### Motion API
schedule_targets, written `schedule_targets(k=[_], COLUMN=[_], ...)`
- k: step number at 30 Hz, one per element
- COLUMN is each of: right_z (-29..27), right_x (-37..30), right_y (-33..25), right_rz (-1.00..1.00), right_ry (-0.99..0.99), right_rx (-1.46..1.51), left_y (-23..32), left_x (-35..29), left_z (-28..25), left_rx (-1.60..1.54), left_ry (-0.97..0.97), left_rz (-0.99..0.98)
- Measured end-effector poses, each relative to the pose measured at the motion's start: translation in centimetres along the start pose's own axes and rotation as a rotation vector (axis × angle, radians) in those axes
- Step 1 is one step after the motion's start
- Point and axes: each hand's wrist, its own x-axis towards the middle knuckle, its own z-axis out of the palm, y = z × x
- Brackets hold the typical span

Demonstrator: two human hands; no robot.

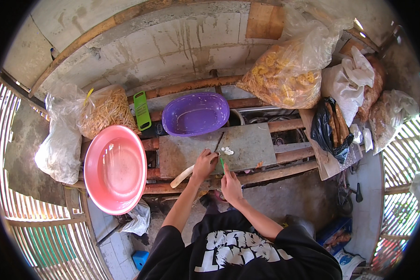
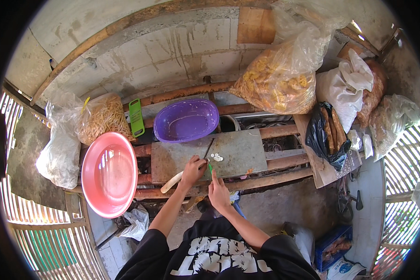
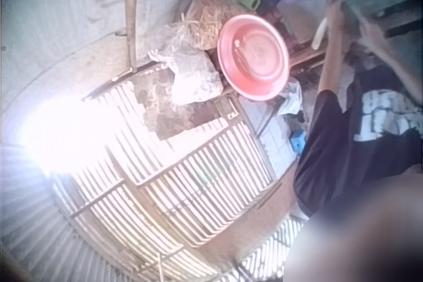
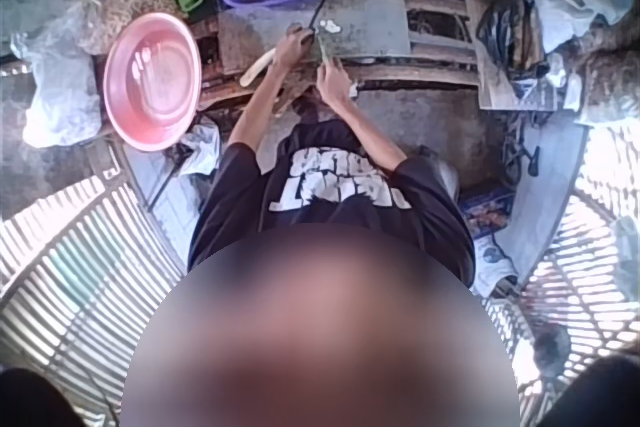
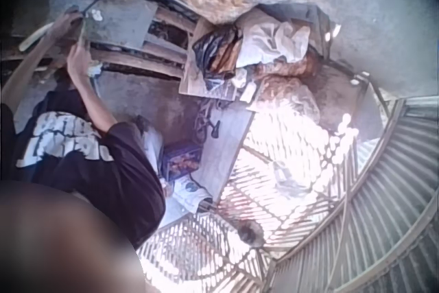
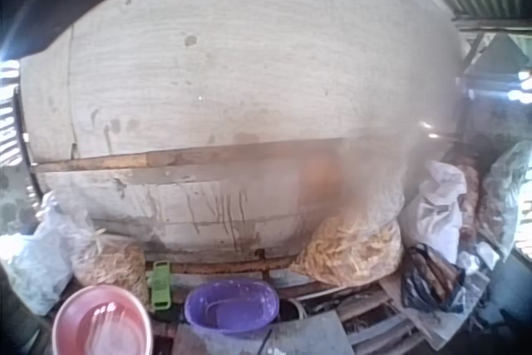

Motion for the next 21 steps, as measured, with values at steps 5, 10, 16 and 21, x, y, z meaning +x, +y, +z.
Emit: schedule_targets(k=[5, 10, 16, 21], right_z=[-0.1, -0.3, -0.2, -0.2], right_x=[0.3, 0.7, 0.8, 1.1], right_y=[0.2, 1.1, 1.4, 1.7], right_rz=[-0.001, -0.017, -0.03, -0.014], right_ry=[-0.007, -0.003, 0.005, -0.012], right_rx=[-0.025, -0.042, -0.006, -0.022], left_y=[0.0, 0.1, 0.2, -0.3], left_x=[0.0, 0.1, 0.2, 0.2], left_z=[0.0, -0.1, -0.1, 0.0], left_rx=[-0.01, -0.008, -0.001, 0.0], left_ry=[-0.026, -0.027, -0.022, 0.012], left_rz=[-0.022, -0.023, -0.028, 0.01])
